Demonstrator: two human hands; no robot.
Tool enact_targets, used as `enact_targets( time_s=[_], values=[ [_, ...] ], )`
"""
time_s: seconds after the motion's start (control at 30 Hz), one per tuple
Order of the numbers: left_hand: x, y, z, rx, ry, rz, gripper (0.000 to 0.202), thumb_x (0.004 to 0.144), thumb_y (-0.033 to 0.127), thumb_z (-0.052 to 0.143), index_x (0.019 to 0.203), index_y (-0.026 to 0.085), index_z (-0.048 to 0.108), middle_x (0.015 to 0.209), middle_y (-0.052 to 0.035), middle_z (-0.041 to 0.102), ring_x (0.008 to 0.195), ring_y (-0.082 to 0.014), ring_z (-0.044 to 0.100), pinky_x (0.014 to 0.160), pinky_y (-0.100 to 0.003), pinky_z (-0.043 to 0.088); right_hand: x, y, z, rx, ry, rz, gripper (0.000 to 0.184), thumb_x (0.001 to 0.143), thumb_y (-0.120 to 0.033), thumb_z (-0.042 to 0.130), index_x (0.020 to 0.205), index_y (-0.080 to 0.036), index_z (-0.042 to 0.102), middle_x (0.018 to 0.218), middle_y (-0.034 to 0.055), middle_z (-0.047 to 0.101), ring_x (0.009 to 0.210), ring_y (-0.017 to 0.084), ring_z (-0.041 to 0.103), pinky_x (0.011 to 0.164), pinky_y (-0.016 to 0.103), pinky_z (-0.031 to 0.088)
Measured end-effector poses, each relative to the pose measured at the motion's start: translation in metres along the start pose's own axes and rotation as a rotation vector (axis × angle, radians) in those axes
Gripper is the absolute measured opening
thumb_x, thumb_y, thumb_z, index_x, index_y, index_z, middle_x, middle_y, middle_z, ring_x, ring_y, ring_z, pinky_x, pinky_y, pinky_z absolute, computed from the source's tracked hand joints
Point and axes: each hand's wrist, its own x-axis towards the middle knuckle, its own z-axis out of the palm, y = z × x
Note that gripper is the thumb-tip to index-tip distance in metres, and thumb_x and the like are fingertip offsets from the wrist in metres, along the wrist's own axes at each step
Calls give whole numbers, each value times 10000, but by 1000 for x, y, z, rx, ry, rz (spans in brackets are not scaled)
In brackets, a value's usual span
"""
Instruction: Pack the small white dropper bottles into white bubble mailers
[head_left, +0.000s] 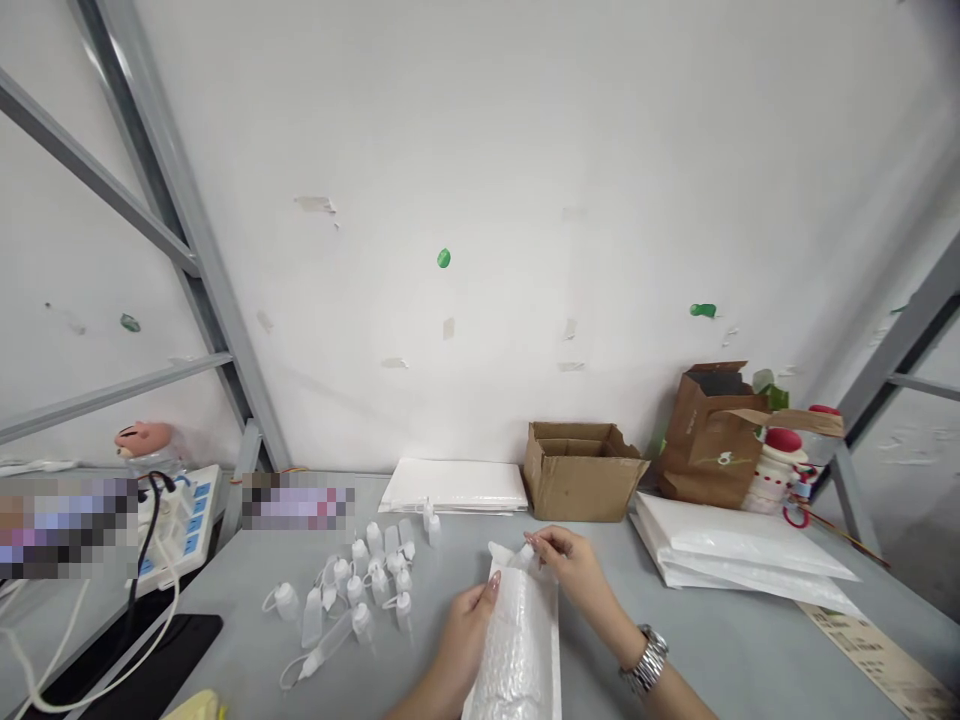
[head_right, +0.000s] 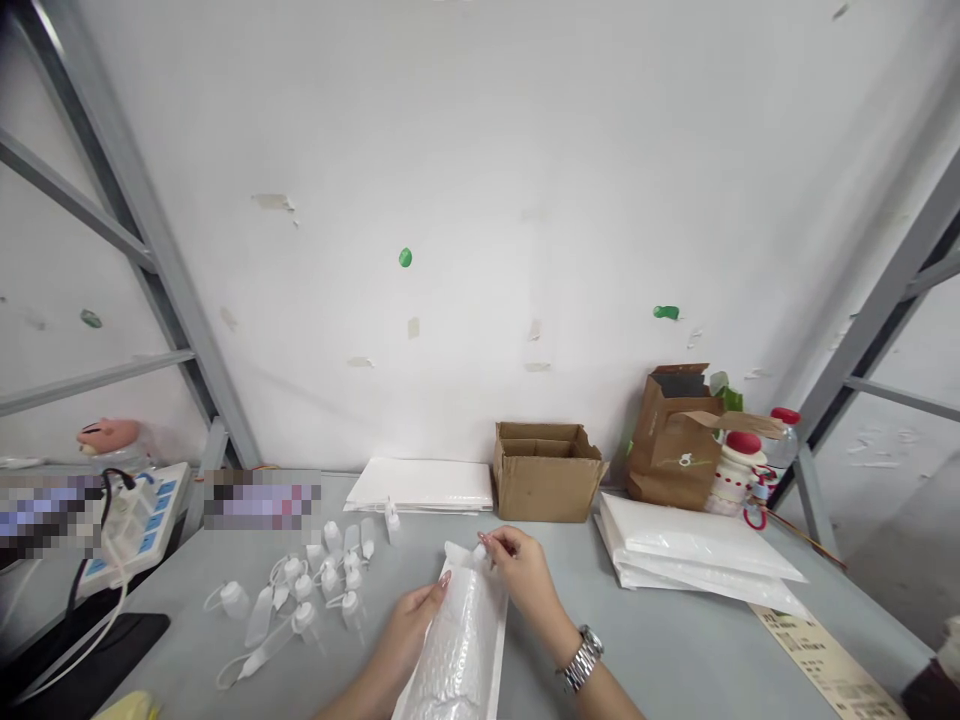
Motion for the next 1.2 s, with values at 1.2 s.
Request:
enact_targets(
  time_s=[1.2],
  values=[
    [-18, 22, 6, -126, -121, -70, 557, 496, 482, 785, 894, 112, 662, 826, -89, 702, 772, -231, 623, 718, -307, 454, -23, 0, -12, 310, -280, 146, 428, 676, -531, 645, 922, -190, 721, 952, 72, 705, 899, 238, 601, 844, 369, 426]
  ],
)
